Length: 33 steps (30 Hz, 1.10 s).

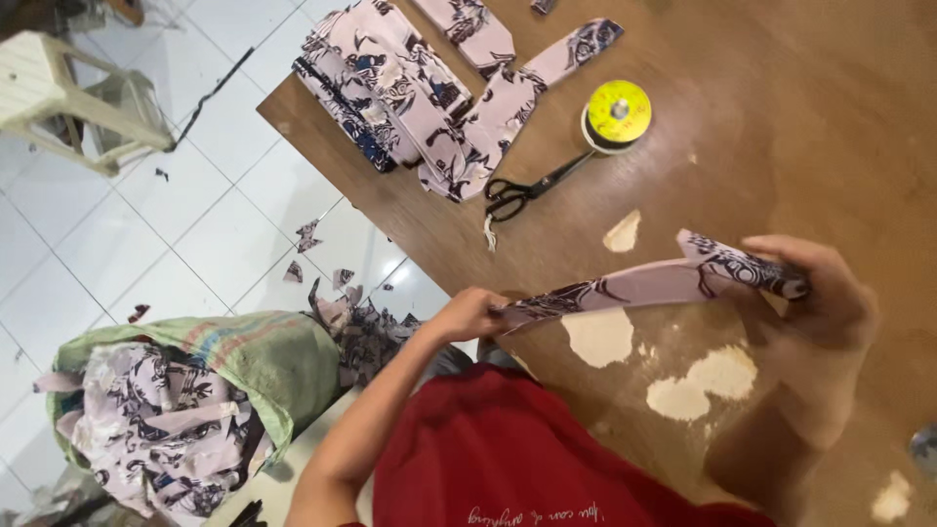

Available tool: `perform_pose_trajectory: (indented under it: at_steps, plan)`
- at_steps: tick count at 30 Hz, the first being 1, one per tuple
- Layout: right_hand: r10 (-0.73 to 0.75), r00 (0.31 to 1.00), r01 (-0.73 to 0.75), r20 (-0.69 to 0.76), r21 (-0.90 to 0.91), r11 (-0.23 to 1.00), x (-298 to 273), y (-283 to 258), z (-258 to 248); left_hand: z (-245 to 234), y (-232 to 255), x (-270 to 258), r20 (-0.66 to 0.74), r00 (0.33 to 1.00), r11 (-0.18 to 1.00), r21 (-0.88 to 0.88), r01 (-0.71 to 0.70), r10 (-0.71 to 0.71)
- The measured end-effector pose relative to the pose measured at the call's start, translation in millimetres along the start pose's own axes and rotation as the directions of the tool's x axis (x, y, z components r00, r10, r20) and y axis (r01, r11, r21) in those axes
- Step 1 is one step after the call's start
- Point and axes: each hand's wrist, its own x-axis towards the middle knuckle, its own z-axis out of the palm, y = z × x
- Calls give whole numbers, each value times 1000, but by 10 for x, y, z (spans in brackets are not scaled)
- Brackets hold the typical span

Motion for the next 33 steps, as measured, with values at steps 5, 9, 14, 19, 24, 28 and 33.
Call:
perform_pose_trajectory:
  at_steps: [5, 9, 14, 19, 24, 28, 33]
  plan:
    - [55, 998, -55, -2, -216, 975, 165, 549, 317, -1018, -532, -107, 29, 977, 953, -215, 215, -213]
    - [263, 964, -267, -47, -168, 949, 164, 808, 941, -2036, -856, -225, -183, 916, 926, -194, 323, -358]
    - [487, 874, -474, 9, 245, 846, 225, 797, 2016, -3116, -1124, -130, -337, 896, 892, -435, 124, -290]
    - [616, 787, -575, 40, 410, 708, 613, 503, 3068, -4196, -1388, 247, -403, 868, 909, -399, 120, -291]
    - [638, 762, -533, -111, 452, 715, 1201, 512, 3706, -5163, -1535, 897, -577, 809, 928, -353, -121, -115]
    - [518, 842, -378, -148, 523, 764, 1433, 757, 4114, -5618, -1704, 1394, -593, 805, 847, -435, -305, -15]
    - [615, 770, -582, -168, 211, 786, 1427, 1179, 4540, -5510, -2037, 1766, -503, 861, 997, -31, 73, -79]
